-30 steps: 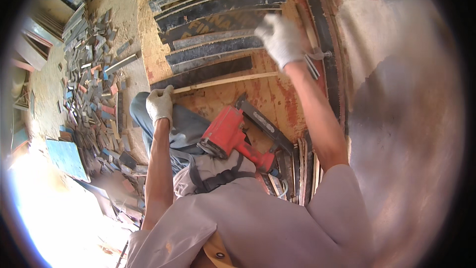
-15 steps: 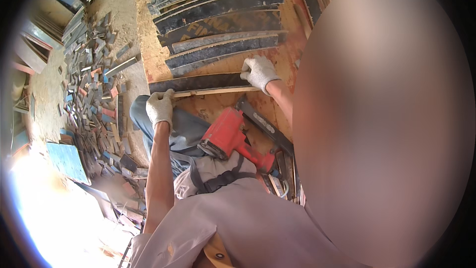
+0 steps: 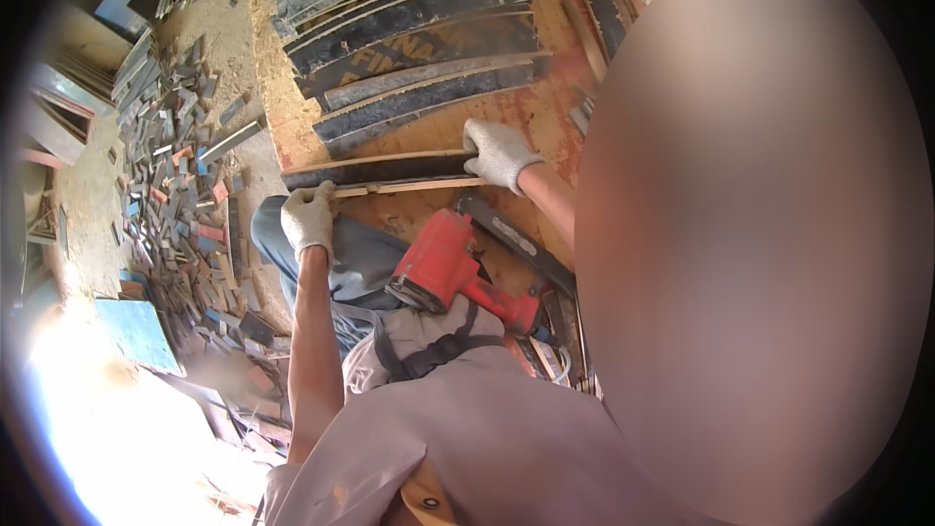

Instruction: The person sits on the floor and uses a nail gun to attach thin wooden strips to a larger wooden board. They repeatedly pick up strips, position them, and fasten them in place.

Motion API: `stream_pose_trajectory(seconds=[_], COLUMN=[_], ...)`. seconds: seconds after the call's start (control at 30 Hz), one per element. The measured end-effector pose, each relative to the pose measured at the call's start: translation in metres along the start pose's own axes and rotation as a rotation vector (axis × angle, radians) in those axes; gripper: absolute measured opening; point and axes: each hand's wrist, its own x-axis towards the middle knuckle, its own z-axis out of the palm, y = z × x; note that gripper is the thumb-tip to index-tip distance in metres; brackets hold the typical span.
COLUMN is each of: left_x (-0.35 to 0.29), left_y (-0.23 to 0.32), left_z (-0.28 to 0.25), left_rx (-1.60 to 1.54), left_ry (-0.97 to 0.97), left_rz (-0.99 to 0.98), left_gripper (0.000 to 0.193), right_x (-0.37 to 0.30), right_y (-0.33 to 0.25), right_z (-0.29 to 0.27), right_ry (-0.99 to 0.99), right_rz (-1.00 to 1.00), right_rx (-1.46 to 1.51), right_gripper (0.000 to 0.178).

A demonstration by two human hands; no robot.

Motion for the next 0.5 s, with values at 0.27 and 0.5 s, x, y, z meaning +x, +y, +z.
stream_pose_trajectory(seconds=[0.27,0.5], left_x=[0.005,-0.001], left_y=[-0.005,0.003], left_z=[-0.003,-0.005], left_rx=[0.137,-0.048], left_ry=[0.000,-0.033], left_rz=[0.079,0.014], left_gripper=[0.028,0.028], right_x=[-0.041,-0.129], right_y=[0.022,0.088], right_z=[-0.004,-0.027], right_ry=[0.349,0.532], right_rz=[-0.178,0.269], right_rx=[0.716,1.191], right_gripper=[0.027,0.047])
